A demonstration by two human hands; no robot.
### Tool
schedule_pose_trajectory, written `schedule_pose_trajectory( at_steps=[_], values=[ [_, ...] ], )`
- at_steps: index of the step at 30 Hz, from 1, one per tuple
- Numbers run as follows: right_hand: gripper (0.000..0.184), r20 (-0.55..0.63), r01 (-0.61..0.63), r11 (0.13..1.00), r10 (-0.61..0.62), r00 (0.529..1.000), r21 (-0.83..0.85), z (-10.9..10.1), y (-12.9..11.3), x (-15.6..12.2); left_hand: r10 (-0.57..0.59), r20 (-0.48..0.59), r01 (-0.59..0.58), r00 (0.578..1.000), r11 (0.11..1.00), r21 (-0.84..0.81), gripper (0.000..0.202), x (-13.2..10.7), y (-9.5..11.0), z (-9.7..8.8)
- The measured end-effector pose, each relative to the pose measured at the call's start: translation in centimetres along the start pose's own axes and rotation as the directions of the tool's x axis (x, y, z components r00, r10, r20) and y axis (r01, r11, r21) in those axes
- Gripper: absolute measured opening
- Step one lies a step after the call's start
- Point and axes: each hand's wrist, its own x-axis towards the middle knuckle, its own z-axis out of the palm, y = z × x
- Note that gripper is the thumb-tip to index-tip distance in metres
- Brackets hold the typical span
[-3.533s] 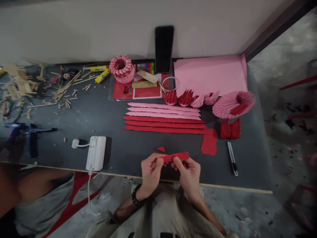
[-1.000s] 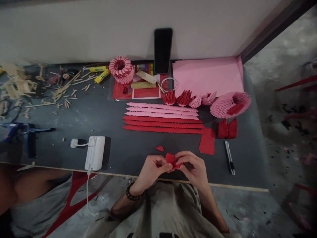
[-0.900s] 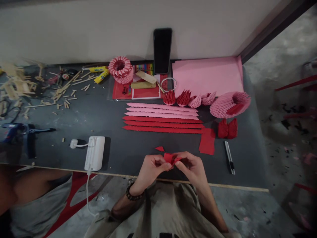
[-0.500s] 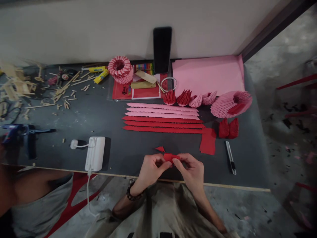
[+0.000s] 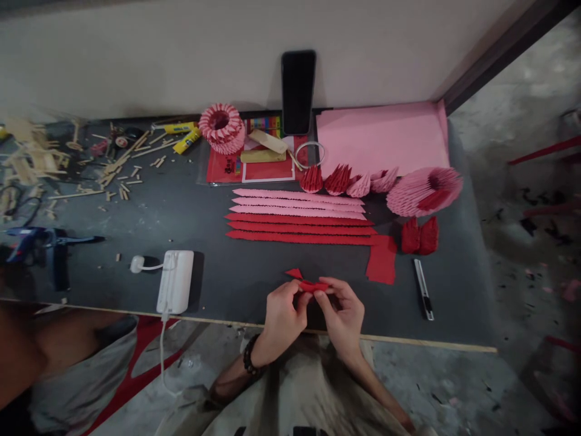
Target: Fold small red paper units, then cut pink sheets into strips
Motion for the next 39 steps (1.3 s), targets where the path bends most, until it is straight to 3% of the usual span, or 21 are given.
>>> schedule_pose_trajectory(
  at_steps=[3, 7, 12, 18, 21, 23, 26, 28, 30, 32, 33, 37, 39],
  values=[
    [0.025, 0.040, 0.046, 0.999, -0.046, 0.998, 0.001, 0.0, 0.0, -0.2, 0.037, -0.045, -0.036, 0.998, 0.999, 0.031, 0.013, -0.1, -0.1, 0.5],
    [0.008, 0.097, 0.120, 0.993, -0.118, 0.988, -0.011, -0.5, -0.5, 0.2, 0.038, 0.025, -0.037, 0.999, 0.998, -0.053, 0.012, -0.1, -0.4, 0.2],
    [0.009, 0.123, 0.074, 0.996, -0.081, 0.989, 0.059, -0.8, -0.5, 0.7, 0.076, 0.071, -0.067, 0.995, 0.990, -0.122, 0.021, -0.2, -1.0, -0.6],
    [0.010, 0.158, 0.039, 0.994, -0.054, 0.986, 0.098, -0.5, -0.1, 0.9, 0.131, -0.052, -0.136, 0.990, 0.986, -0.099, 0.032, -1.1, -1.5, 0.0],
    [0.009, 0.171, 0.082, 0.991, -0.098, 0.980, 0.102, -0.8, -0.1, 1.3, 0.052, 0.040, -0.037, 0.998, 0.948, -0.318, 0.046, -1.1, -1.5, -0.1],
    [0.010, 0.207, 0.130, 0.988, -0.146, 0.967, 0.087, -1.2, -0.1, 1.7, -0.013, 0.173, 0.107, 0.985, 0.831, -0.546, 0.058, -0.6, -1.6, -0.5],
    [0.016, 0.271, 0.213, 0.975, -0.223, 0.936, 0.066, -1.9, 0.1, 2.2, -0.053, 0.400, 0.343, 0.915, 0.623, -0.703, 0.052, 0.4, -1.8, -1.0],
    [0.013, 0.290, 0.214, 0.974, -0.228, 0.930, 0.080, -2.3, 0.4, 2.3, -0.066, 0.468, 0.422, 0.881, 0.558, -0.715, 0.046, 0.9, -2.0, -1.1],
    [0.036, 0.274, 0.148, 0.983, -0.173, 0.946, 0.108, -2.4, 0.6, 2.2, -0.118, 0.393, 0.393, 0.912, 0.525, -0.755, 0.041, 1.1, -2.2, -0.9],
    [0.061, 0.273, 0.048, 0.992, -0.080, 0.959, 0.120, -2.2, 0.5, 1.8, -0.198, 0.230, 0.300, 0.953, 0.511, -0.805, 0.040, 1.0, -2.2, -0.5],
    [0.063, 0.281, 0.002, 0.995, -0.030, 0.959, 0.099, -1.9, 0.4, 1.5, -0.231, 0.158, 0.258, 0.960, 0.510, -0.821, 0.039, 0.9, -2.1, -0.2],
    [0.033, 0.202, -0.071, 0.994, 0.086, 0.976, -0.081, -0.7, -0.6, 0.5, -0.325, -0.002, 0.179, 0.946, 0.525, -0.832, 0.030, 0.1, -1.7, 0.9],
    [0.031, 0.155, -0.080, 0.993, 0.093, 0.983, -0.091, -0.4, -1.0, 0.4, -0.341, -0.015, 0.185, 0.940, 0.544, -0.818, 0.026, -0.3, -1.5, 1.2]
  ],
)
